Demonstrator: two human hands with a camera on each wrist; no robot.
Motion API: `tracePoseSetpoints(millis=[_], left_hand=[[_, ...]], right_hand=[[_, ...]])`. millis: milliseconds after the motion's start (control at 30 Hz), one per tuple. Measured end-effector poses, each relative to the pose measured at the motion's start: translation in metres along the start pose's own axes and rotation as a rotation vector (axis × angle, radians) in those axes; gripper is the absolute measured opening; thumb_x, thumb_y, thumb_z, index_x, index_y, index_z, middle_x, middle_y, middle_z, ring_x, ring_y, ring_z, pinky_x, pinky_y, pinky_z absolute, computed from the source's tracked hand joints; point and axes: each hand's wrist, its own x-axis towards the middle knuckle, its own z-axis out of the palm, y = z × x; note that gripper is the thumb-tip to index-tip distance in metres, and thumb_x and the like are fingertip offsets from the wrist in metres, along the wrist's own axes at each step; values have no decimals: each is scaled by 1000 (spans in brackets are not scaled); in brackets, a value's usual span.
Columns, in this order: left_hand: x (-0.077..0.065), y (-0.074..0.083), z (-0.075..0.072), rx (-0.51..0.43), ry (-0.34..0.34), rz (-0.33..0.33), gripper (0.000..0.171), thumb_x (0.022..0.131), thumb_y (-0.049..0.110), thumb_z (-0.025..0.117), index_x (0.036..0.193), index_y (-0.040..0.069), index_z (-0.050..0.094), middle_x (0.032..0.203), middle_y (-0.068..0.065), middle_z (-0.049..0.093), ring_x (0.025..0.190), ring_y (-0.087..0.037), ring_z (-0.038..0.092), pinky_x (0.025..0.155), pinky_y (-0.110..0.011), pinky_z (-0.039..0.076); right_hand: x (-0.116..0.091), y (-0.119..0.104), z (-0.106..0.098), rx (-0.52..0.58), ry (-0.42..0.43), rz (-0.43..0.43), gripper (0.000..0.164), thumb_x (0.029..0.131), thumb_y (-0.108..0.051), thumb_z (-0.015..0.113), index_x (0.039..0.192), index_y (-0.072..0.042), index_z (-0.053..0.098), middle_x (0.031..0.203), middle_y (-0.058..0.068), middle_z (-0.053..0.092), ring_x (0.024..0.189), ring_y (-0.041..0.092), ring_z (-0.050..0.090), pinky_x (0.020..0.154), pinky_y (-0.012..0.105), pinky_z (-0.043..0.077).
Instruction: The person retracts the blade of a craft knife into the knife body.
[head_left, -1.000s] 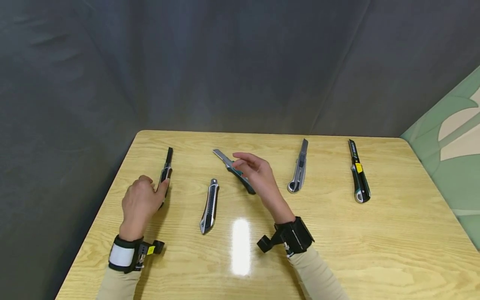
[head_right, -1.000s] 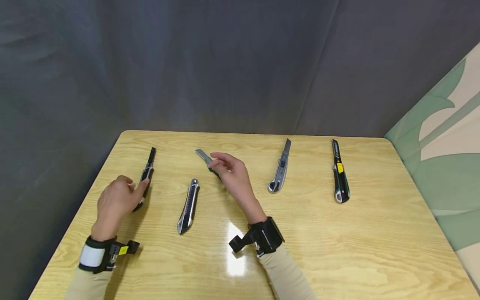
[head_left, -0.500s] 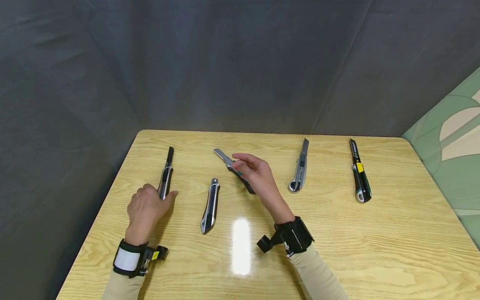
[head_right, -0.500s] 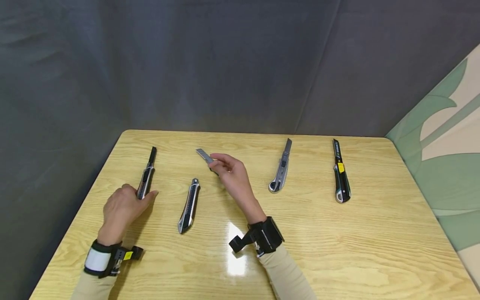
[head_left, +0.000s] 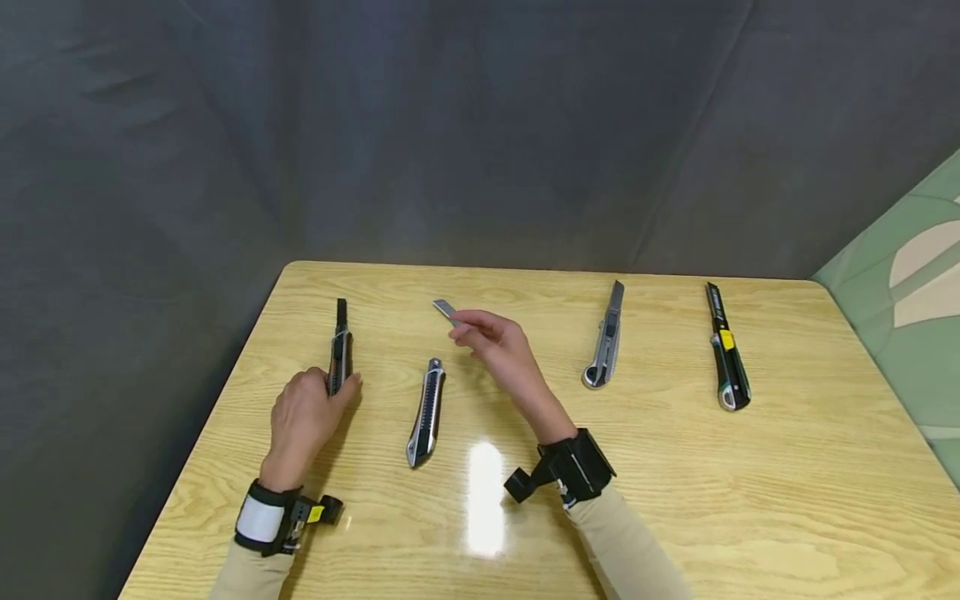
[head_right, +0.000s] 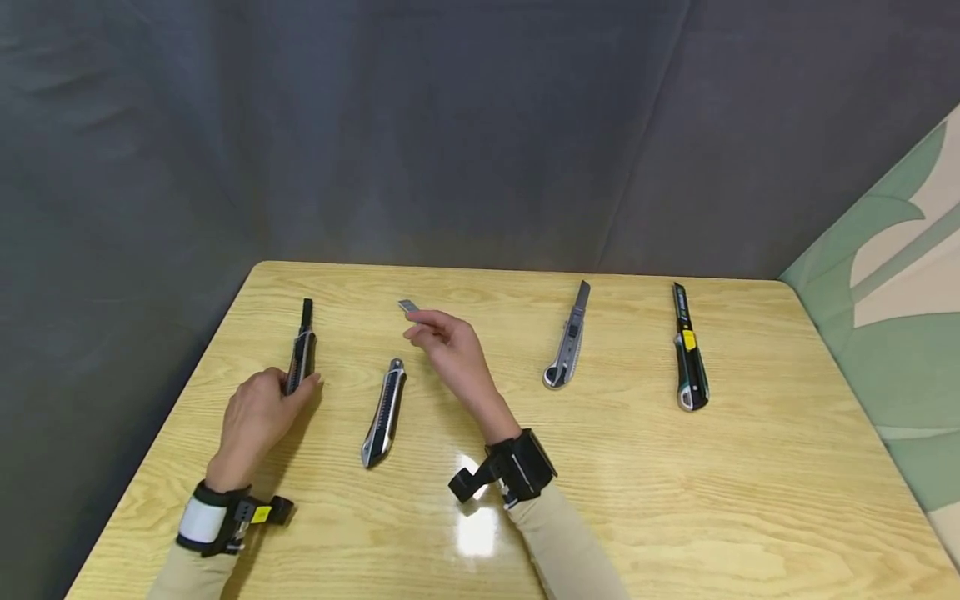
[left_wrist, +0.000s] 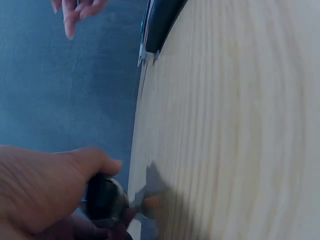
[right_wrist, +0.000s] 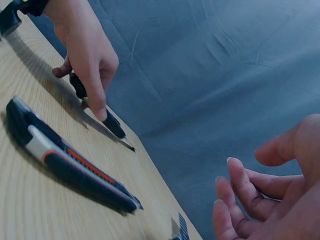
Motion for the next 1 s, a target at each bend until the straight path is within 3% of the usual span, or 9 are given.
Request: tracePoseSetpoints(millis=[167,300,433,533,633,800,1000], left_hand=[[-2,8,2,-20,80,40,44,97,41,61,73,4,56,66,-8,49,50,-22,46,44,-30,33],[-6,21,1,-53,160,89,42,96,40,63,81,2,59,67,-9,51,52,-22,49,45,-31,34],[-8,36,-2,-92,190,144,40,96,37,65,90,-2,59,69,-9,52,55,-24,50,48,-32,35],[-10,46,-3,-112,193,181,39,95,36,66,97,-2,59,71,-9,54,57,-23,50,50,-33,36],[-13,53,-1,-141,202,198,39,96,36,66,103,-2,58,73,-8,56,59,-22,50,51,-33,37],[-21,62,2,-235,235,197,41,94,33,70,111,1,52,77,-10,65,59,-19,54,52,-31,40],[-27,75,3,-385,289,234,47,91,31,73,118,3,47,87,-10,72,61,-14,57,50,-23,40]], right_hand=[[10,0,19,7,-110,37,31,100,-13,55,130,-12,64,118,23,66,114,40,63,100,57,45],[19,-3,36,-19,-162,75,35,100,-13,52,135,-10,58,122,22,66,116,39,62,102,55,47],[29,-8,51,-61,-223,152,37,101,-19,51,134,-5,58,122,15,70,116,33,66,100,52,49],[37,-10,59,-30,-258,233,38,101,-28,52,128,-3,63,117,13,72,114,31,67,99,48,50],[42,-12,62,43,-224,277,39,103,-33,52,124,-2,64,111,13,73,112,32,67,97,47,51],[41,-19,63,118,-120,178,35,103,-30,52,119,-2,66,102,12,73,97,25,70,96,47,50],[33,-36,63,104,-66,-24,29,102,-30,56,112,-7,71,96,8,75,84,12,66,82,34,50]])
